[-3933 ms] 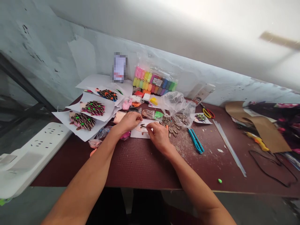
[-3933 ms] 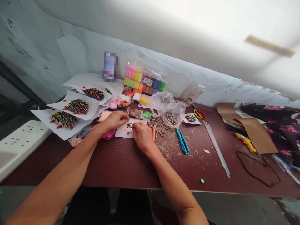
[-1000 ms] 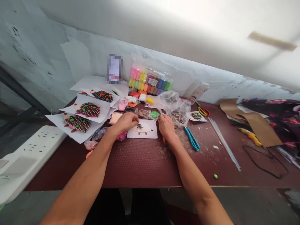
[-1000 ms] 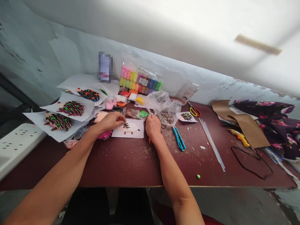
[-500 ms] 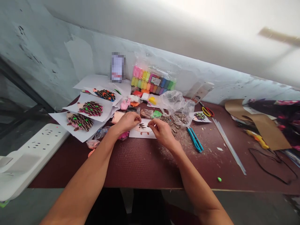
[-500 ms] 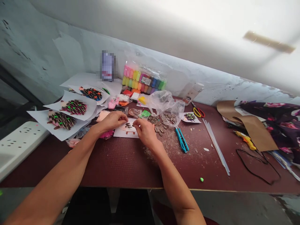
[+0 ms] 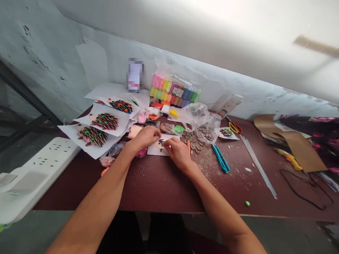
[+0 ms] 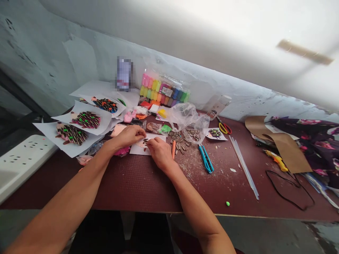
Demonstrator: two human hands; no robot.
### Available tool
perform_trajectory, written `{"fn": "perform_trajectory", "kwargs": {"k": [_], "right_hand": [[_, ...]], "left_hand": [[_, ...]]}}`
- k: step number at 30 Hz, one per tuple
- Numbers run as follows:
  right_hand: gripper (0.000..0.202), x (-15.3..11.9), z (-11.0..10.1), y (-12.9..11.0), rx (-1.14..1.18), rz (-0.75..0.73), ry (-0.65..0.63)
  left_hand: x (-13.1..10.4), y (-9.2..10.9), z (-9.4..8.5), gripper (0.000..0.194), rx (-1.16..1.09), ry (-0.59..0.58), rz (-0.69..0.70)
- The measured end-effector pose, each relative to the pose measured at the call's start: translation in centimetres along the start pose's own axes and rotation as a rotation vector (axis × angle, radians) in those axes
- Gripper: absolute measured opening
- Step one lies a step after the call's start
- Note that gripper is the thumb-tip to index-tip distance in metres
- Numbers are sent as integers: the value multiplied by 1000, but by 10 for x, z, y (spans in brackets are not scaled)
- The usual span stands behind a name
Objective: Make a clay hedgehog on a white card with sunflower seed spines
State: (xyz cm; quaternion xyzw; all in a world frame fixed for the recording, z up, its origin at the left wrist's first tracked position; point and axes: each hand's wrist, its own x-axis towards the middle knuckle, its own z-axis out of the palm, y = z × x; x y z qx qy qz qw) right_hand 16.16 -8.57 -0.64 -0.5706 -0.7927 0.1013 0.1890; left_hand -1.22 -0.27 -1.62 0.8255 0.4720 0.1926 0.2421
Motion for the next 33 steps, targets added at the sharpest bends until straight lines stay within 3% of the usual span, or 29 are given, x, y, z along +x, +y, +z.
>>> {"fn": "perform_trajectory", "kwargs": {"k": [21,33], "right_hand": [[17,3,9,3,0,-25,18],[19,6,11,2,-164,-64,-13]], "left_hand": [[0,0,0,24,18,4,4],[1,-1,1,24,22,5,15]]}}
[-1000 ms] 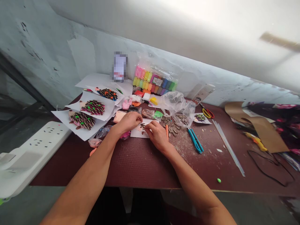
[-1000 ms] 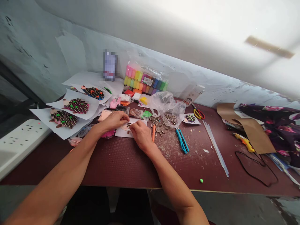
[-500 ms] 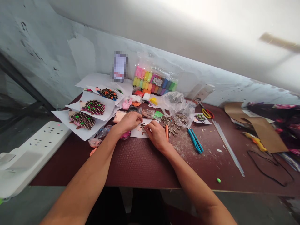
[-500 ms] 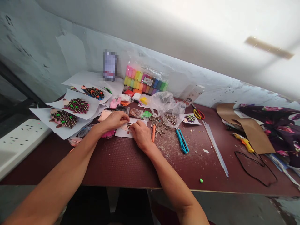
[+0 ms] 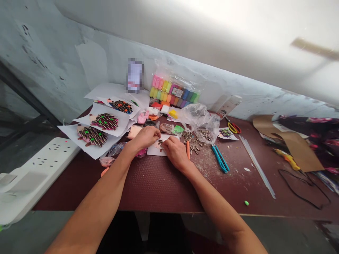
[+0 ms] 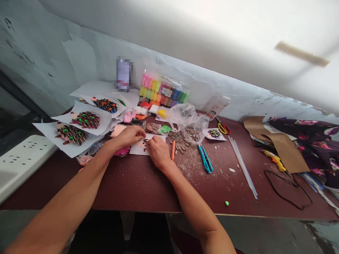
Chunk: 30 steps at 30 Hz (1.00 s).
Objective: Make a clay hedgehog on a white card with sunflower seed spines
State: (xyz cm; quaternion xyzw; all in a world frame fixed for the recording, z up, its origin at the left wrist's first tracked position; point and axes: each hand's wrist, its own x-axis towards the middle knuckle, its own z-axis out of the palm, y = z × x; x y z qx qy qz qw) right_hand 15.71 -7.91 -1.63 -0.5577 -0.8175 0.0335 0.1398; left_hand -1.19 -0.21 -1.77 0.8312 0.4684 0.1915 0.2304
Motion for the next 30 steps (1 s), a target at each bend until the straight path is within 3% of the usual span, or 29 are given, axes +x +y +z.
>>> {"fn": "perform_trajectory", "kwargs": {"k": [8,14,18,21,25,30], "right_hand": [[18,0,-3,-2,12,2,-15],[13,-4,-11,-2,119,69,46],[18,-2,-26,14,96,149,176],[21,-2,-36,39,7,325,229],[19,-5,-42,69,-98,480,150],[16,-6,-41,72,-100,443,41]], "left_hand": [[1,-2,1,25,-15,-8,9],[1,-1,0,25,-12,-4,-2],[0,2,-2,25,-15,-16,-24],[-1,3,-4,24,-17,-20,-27],[-1,3,-6,23,-22,-39,-27],[-1,3,-6,23,-26,-39,-31]]}}
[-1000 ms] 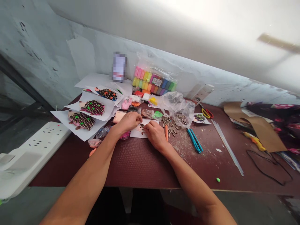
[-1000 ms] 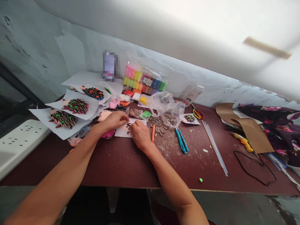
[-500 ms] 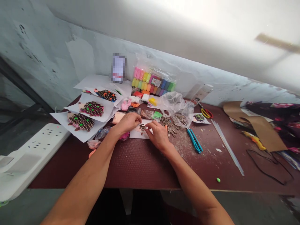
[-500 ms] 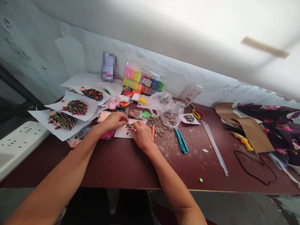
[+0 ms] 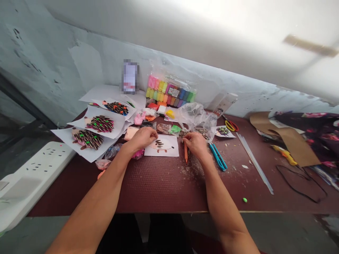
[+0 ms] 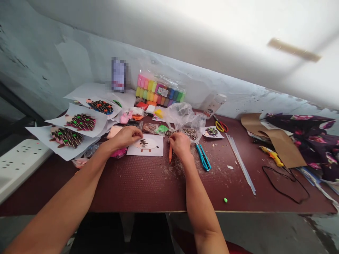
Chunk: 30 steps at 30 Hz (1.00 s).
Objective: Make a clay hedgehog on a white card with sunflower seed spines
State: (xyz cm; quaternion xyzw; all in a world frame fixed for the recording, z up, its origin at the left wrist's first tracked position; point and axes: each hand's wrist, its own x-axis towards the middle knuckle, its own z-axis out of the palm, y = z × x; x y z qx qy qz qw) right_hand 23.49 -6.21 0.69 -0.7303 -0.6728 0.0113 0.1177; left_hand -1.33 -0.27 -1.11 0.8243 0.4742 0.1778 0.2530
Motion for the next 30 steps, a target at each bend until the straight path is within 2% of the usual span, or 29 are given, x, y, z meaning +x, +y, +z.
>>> {"fn": "perform_trajectory", "kwargs": {"k": [6,14,17,20,22,25,27,30], "right_hand": [[15,-4,-5,-15,-111,22,-114],[21,-4,1,-17,-149,-13,-44],[18,-3,0,-15,-26,-2,68],[15,-3,-1,-17,279,5,183],[12,-4,-1,-22,535,-47,127],[8,-10,3,-35,799,-147,-84],[6,-15,5,-43,830,-212,-161],[8,-21,8,-53,761,-276,-205]], "left_hand": [[0,1,-1,24,-9,-13,-13],[0,1,-1,23,8,-6,-8],[0,2,-1,24,7,-4,-11],[-1,2,-1,24,8,-12,-14],[-1,2,-1,24,12,-14,-15],[-1,2,-1,24,15,-2,-15],[-1,2,0,24,18,1,-16],[-1,1,0,24,23,-1,-14]]}}
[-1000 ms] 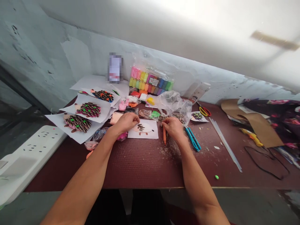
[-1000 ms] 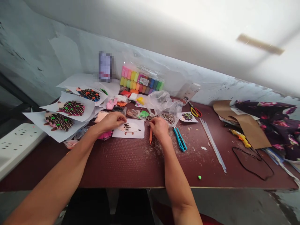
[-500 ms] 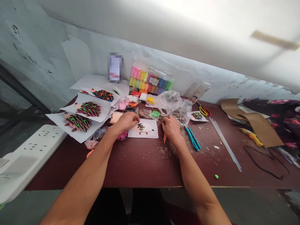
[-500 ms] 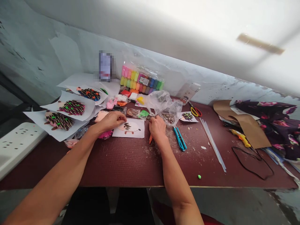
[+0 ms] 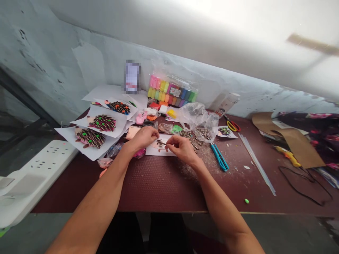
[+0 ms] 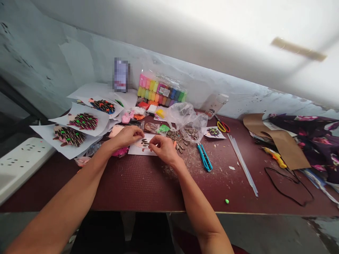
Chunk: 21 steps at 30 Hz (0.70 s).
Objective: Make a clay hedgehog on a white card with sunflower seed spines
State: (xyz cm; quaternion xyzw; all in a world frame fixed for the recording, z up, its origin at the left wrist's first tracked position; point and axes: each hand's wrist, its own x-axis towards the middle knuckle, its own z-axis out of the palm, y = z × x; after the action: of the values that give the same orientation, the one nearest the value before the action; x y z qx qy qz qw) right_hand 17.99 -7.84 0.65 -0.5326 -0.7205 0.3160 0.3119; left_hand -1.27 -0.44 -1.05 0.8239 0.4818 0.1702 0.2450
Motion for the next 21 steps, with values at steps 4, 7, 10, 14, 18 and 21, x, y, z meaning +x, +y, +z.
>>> {"fn": "perform_trajectory", "kwargs": {"k": [4,7,10,14,18,21], "right_hand": [[9,-2,8,-3,-152,-82,7],[10,-3,12,-2,-240,-116,21],[10,-4,17,1,-261,-117,52],[9,-3,23,3,-260,-110,103],[7,-2,27,6,-252,-100,106],[8,-1,28,8,-254,-91,105]], "left_hand": [[1,-2,1,24,-5,8,20],[2,-3,1,25,-6,3,23],[2,-3,2,25,-8,5,31],[2,-4,3,26,-2,18,35],[2,-4,4,26,-1,19,32],[2,-4,4,26,6,24,35]]}}
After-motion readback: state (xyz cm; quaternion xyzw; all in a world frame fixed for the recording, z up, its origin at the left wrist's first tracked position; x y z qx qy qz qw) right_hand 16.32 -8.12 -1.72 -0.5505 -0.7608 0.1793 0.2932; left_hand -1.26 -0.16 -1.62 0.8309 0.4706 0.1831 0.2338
